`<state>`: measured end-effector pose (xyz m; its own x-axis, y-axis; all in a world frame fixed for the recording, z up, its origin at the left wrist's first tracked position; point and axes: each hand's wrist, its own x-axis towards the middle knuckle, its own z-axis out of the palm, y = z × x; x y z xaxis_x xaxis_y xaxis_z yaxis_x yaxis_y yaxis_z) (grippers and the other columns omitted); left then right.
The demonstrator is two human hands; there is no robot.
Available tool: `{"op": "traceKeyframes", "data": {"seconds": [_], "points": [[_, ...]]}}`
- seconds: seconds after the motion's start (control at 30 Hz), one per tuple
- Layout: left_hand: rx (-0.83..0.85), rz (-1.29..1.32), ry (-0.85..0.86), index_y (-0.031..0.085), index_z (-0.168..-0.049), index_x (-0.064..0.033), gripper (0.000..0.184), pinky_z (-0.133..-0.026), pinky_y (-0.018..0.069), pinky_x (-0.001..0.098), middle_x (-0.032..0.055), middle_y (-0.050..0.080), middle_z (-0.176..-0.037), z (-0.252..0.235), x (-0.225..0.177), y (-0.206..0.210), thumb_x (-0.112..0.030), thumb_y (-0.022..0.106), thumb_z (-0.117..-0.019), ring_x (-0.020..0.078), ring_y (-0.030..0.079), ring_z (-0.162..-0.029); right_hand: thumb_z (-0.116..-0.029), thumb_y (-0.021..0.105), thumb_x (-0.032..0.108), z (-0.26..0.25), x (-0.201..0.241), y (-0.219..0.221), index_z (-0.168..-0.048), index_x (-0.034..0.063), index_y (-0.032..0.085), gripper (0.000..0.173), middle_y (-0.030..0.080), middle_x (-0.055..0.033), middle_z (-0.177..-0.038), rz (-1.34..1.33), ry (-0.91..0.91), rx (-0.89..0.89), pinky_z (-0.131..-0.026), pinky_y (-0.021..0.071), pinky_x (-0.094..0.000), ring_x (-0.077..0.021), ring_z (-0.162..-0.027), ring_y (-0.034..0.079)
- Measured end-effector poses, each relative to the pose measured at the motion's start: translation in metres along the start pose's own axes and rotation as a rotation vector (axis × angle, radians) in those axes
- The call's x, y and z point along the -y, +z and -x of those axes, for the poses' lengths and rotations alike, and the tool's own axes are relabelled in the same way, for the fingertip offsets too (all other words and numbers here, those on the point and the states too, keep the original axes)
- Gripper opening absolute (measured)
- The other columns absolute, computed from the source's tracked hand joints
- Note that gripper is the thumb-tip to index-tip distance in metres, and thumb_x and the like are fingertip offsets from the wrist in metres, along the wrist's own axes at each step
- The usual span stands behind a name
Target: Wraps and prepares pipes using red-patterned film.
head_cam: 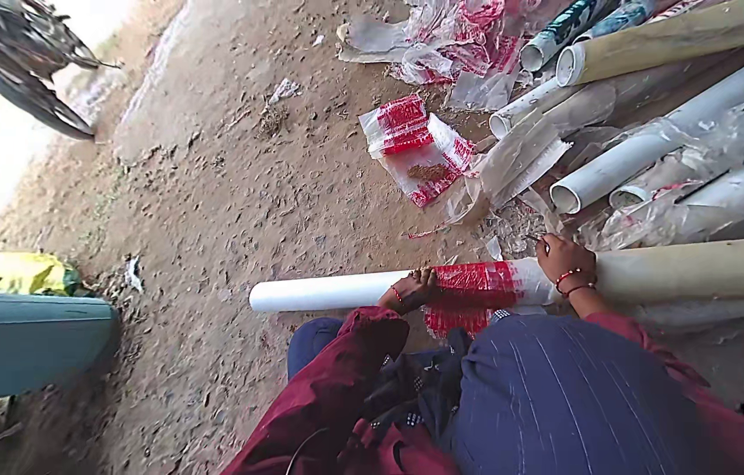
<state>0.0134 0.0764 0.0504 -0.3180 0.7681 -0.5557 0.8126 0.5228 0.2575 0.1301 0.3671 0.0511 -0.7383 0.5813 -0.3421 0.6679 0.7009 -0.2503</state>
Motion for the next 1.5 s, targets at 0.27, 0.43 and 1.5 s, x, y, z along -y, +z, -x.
{"op": "traceKeyframes", "data": {"seconds": [0.27,0.43,1.5], "points": [[-0.173,0.331,0.137,0.061,-0.136,0.004,0.038,-0.107,0.047,0.0559,0.0238,0.062,-0.14,0.005,0.032,0.003,-0.018,0.048,-0.1079,0.0404,0.064,-0.125,-0.1097,0.044,0.023,0.0,0.001,0.005,-0.125,-0.0034,0.067,0.038,0.068,-0.0287,-0.123,0.013,0.023,-0.053,-0.096,0.0459,-0.0647,-0.0467,-0.116,0.066],[-0.339,0.442,0.19,0.065,-0.131,0.0082,0.036,-0.115,0.0432,0.0479,0.0249,0.063,-0.139,0.009,0.046,0.023,-0.013,0.06,-0.1014,0.0365,0.061,-0.132,-0.1099,0.044,0.024,0.003,0.003,0.003,-0.125,-0.0037,0.065,0.038,0.068,-0.0287,-0.124,0.035,0.008,-0.057,-0.096,0.0464,-0.064,-0.0463,-0.116,0.066],[-0.326,0.411,0.018,0.063,-0.131,0.0106,0.04,-0.114,0.043,0.0508,0.0282,0.064,-0.135,0.009,0.04,0.02,-0.016,0.056,-0.1018,0.0403,0.061,-0.131,-0.1081,0.049,0.019,0.004,-0.006,0.01,-0.12,-0.0072,0.069,0.035,0.071,-0.0323,-0.112,-0.069,-0.019,-0.167,-0.091,0.0479,-0.0657,-0.0507,-0.105,0.069]]}}
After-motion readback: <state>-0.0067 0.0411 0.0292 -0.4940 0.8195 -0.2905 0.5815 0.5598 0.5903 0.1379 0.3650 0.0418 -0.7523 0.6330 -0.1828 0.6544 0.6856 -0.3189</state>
